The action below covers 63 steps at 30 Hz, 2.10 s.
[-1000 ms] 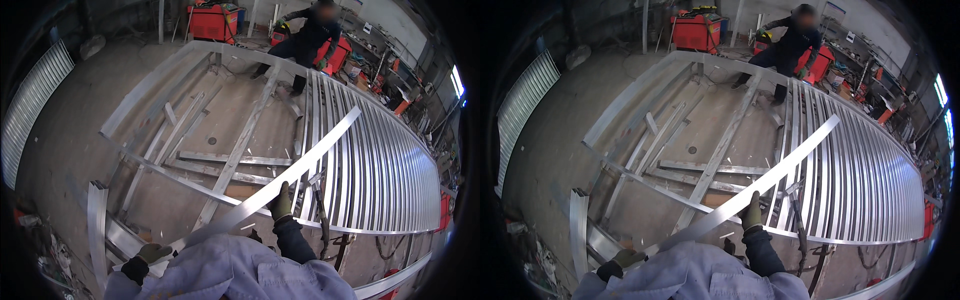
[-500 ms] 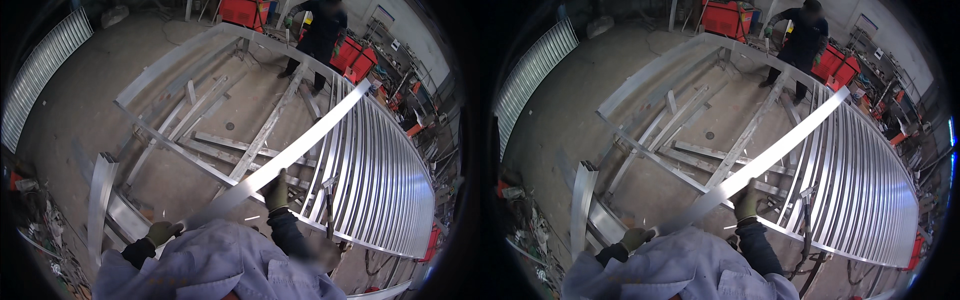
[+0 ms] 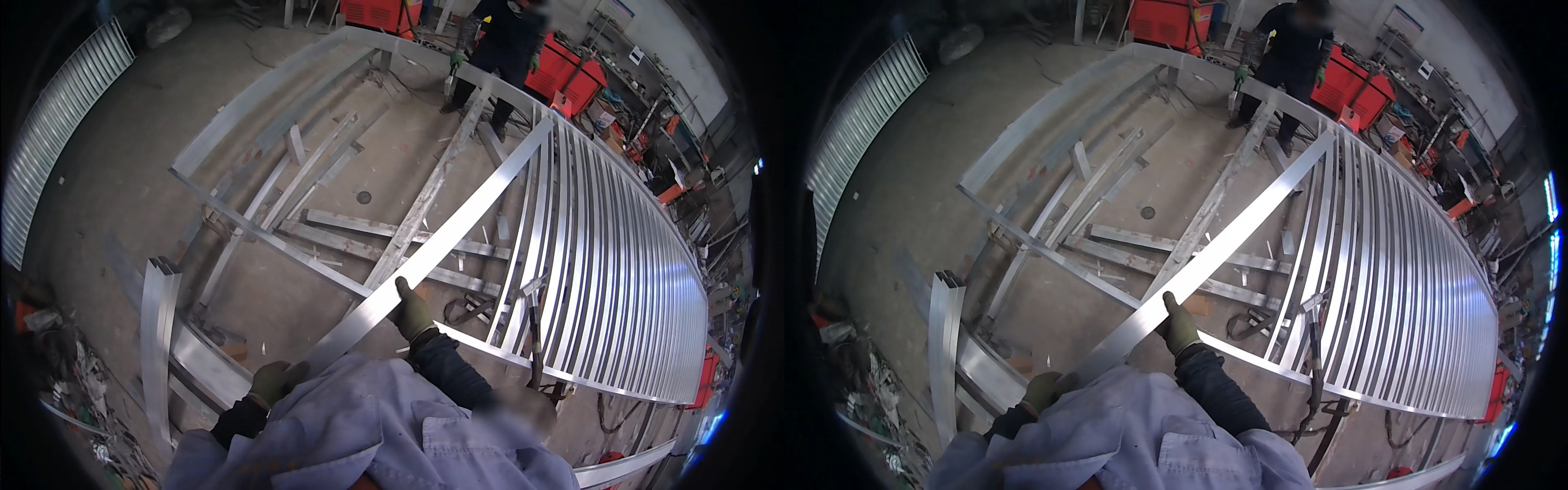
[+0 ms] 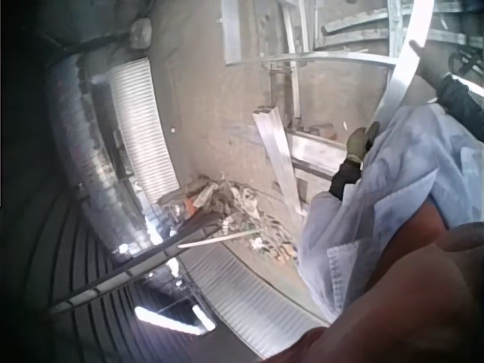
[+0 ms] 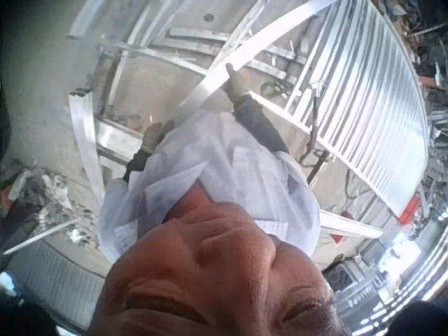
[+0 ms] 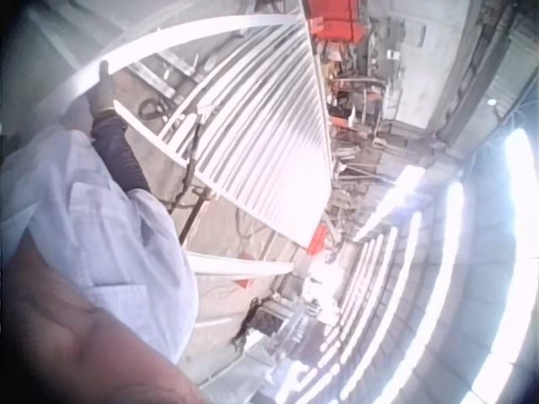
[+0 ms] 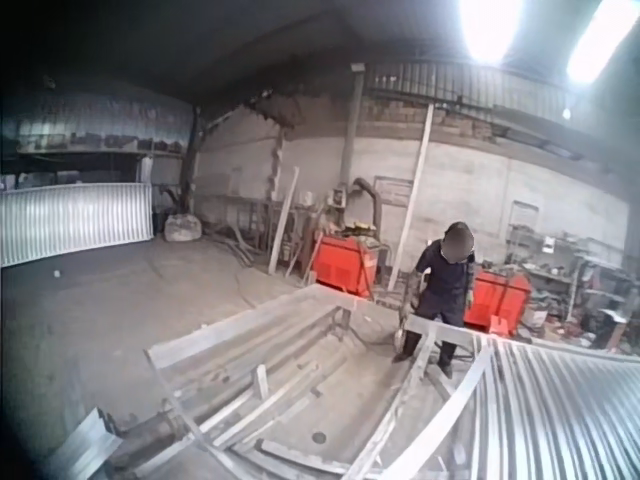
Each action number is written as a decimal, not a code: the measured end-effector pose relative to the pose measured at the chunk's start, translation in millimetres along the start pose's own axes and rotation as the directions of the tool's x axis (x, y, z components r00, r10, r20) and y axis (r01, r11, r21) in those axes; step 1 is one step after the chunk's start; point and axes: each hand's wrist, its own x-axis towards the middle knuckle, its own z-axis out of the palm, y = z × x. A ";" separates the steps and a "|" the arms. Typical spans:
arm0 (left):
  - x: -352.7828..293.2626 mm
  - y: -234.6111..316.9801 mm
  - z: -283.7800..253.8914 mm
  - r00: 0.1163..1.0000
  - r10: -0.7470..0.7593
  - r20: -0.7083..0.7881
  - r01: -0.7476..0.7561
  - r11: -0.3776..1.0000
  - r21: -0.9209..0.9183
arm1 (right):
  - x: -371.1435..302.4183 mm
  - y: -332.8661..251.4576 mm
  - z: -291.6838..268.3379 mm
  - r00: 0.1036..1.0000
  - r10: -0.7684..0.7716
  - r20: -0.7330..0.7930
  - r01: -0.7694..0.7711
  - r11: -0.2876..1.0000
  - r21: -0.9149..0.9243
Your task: The person positions metal bars onto a curved metal frame and uses a welding tool to join them. The person repeatedly places bars, aligns them, and welds the joints while working in a workshop environment.
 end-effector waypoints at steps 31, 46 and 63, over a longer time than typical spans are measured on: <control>-15.7 305.8 17.5 0.739 -0.667 -0.093 0.665 0.745 -0.060 | 254.5 -273.3 -177.2 0.981 -0.192 -0.009 0.191 0.980 -0.063; 56.3 338.9 33.2 0.772 -0.615 -0.160 0.583 0.786 -0.206 | 298.7 -334.6 -194.5 0.974 -0.221 -0.045 0.225 0.969 0.107; 385.4 351.7 173.3 0.877 -0.134 0.462 0.323 0.875 -0.360 | 41.7 -205.1 -266.0 0.968 0.103 -0.228 -0.224 0.765 -0.603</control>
